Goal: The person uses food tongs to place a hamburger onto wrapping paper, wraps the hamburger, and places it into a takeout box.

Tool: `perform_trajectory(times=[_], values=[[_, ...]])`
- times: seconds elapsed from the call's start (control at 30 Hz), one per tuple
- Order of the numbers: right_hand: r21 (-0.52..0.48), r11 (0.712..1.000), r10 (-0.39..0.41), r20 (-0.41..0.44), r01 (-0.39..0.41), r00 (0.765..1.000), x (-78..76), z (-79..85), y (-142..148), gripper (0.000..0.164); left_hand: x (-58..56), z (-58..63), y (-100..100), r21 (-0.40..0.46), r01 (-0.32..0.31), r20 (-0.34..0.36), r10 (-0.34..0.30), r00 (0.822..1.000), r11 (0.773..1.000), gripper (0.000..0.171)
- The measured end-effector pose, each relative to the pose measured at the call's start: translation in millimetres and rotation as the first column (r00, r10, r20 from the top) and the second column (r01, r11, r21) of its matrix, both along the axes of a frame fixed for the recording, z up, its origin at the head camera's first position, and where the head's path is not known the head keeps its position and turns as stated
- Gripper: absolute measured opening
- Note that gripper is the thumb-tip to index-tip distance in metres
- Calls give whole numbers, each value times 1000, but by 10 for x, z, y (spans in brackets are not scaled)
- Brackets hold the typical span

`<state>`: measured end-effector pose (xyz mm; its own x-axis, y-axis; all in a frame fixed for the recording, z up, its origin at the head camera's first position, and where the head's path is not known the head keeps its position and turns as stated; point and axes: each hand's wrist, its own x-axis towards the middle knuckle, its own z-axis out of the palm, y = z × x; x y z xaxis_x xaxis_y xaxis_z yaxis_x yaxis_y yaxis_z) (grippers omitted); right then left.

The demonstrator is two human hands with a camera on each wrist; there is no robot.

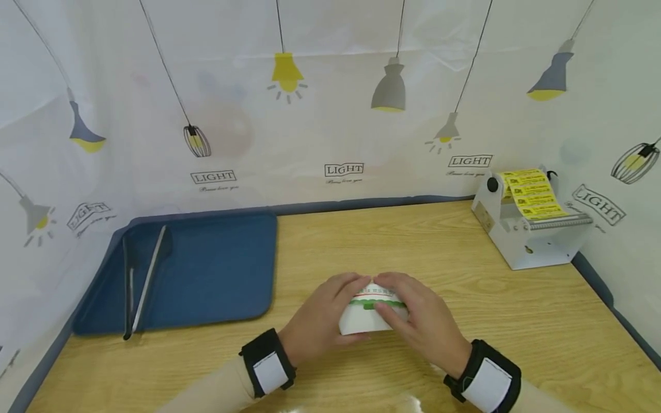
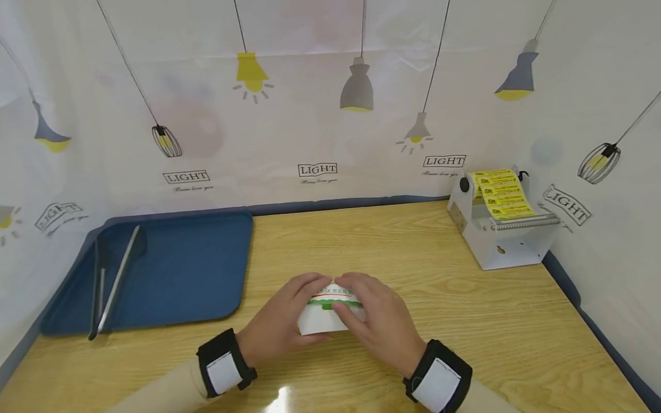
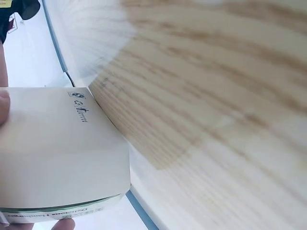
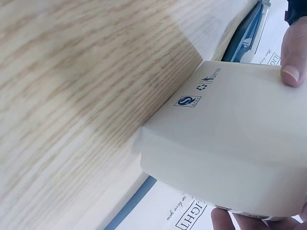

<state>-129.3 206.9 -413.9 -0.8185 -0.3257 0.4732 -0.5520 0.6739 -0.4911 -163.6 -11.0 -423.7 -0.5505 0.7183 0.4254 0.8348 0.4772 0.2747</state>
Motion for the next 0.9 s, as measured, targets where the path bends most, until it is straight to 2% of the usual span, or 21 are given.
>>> perform_trajectory(times=[0.33, 0.5, 0.7, 0.9], values=[[72, 997, -26, -50, 29, 998, -1, -27, -3, 36, 38, 11, 1, 23, -29, 34, 28, 999, 999, 90], [57, 998, -24, -46, 27, 999, 3, -24, -13, 39, 47, 4, -3, 7, -39, 44, 38, 998, 999, 90], [-12, 1000, -5, 39, 6, 999, 11, 27, -15, 37, 39, -5, 3, 3, -40, 39, 40, 998, 999, 91], [-67, 997, -32, 126, 41, 991, 12, 61, -50, 28, 38, -4, 4, 1, -34, 31, 34, 999, 999, 90]])
